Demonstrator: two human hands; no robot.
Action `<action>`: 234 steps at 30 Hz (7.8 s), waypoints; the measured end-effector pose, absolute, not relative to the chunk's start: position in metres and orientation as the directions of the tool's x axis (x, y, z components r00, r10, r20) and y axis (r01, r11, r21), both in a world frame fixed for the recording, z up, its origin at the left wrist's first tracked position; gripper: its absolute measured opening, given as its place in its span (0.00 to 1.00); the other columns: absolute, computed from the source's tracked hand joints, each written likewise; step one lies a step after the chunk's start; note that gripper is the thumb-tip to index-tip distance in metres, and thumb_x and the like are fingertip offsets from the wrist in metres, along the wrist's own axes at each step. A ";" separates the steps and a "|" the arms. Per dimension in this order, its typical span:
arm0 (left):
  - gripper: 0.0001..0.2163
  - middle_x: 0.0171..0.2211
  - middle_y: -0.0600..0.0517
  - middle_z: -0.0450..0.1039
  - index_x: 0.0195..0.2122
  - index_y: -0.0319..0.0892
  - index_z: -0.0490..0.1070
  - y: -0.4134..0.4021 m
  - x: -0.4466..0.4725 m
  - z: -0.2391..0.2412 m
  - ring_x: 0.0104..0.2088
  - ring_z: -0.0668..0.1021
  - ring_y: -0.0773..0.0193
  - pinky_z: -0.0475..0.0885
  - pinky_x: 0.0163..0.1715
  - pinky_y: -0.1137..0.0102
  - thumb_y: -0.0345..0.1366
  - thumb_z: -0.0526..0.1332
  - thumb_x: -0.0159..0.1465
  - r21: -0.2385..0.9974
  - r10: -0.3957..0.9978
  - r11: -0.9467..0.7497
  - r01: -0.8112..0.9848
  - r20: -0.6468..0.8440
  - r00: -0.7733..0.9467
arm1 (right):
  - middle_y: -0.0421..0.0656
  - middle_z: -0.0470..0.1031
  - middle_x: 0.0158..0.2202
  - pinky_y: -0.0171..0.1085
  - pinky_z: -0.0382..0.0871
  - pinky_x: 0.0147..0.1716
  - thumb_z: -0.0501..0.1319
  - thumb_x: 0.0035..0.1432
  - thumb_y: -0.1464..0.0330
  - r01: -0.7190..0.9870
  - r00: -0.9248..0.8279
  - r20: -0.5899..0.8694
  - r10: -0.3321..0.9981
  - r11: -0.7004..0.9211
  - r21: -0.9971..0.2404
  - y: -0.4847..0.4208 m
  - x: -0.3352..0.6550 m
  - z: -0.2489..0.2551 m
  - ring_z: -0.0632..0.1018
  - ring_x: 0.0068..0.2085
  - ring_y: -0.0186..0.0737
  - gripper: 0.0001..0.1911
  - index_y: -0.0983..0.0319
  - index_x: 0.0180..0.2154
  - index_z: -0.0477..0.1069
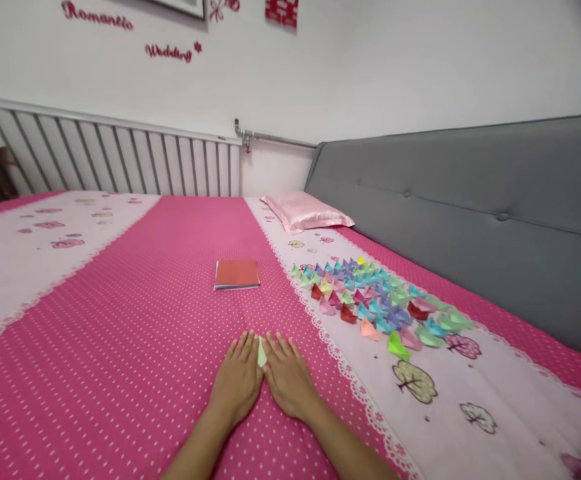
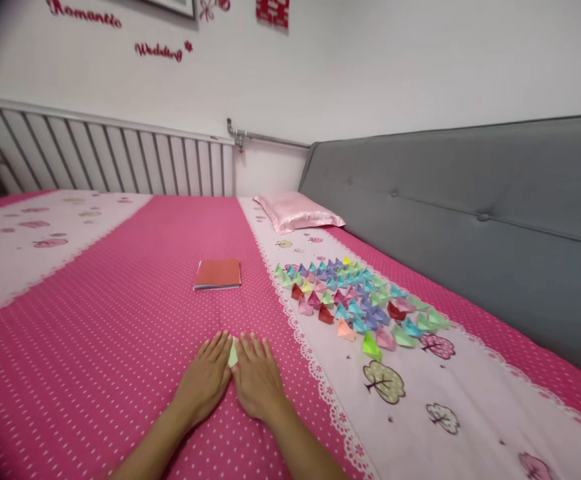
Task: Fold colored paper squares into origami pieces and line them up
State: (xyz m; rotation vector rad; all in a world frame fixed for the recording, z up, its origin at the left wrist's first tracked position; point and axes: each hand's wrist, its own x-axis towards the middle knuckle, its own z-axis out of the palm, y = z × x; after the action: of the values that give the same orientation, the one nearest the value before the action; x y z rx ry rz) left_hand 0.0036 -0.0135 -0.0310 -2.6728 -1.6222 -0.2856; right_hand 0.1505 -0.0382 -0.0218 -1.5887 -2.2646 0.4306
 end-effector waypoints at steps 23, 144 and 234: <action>0.19 0.51 0.46 0.67 0.54 0.41 0.64 -0.060 0.019 -0.031 0.50 0.69 0.60 0.62 0.51 0.66 0.35 0.47 0.63 0.327 0.925 -0.304 0.895 0.325 0.196 | 0.42 0.71 0.47 0.40 0.60 0.51 0.51 0.56 0.74 0.703 -0.120 0.417 0.901 0.374 -0.606 -0.066 0.149 -0.029 0.69 0.49 0.41 0.20 0.54 0.48 0.69; 0.18 0.22 0.54 0.71 0.40 0.48 0.74 -0.124 0.103 0.005 0.22 0.69 0.65 0.57 0.23 0.72 0.28 0.52 0.52 0.545 0.850 -0.358 0.758 -0.145 0.506 | 0.42 0.70 0.34 0.33 0.65 0.27 0.53 0.43 0.81 0.635 -0.209 0.066 0.976 0.187 -0.750 -0.157 0.290 -0.021 0.68 0.26 0.32 0.26 0.61 0.43 0.74; 0.12 0.33 0.48 0.79 0.36 0.42 0.78 -0.135 0.118 0.003 0.31 0.78 0.61 0.72 0.32 0.70 0.41 0.63 0.54 0.984 0.941 -0.043 0.176 -0.019 0.337 | 0.42 0.78 0.25 0.36 0.73 0.29 0.68 0.44 0.63 -0.006 0.115 0.001 0.993 0.002 -1.000 -0.159 0.278 -0.021 0.76 0.25 0.36 0.10 0.62 0.30 0.77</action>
State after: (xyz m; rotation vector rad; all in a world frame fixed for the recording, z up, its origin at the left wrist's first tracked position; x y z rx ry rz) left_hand 0.1181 -0.1345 0.0030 -3.1266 -2.2390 -1.8170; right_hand 0.2778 -0.1586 -0.0207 -1.2561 -1.1206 1.1255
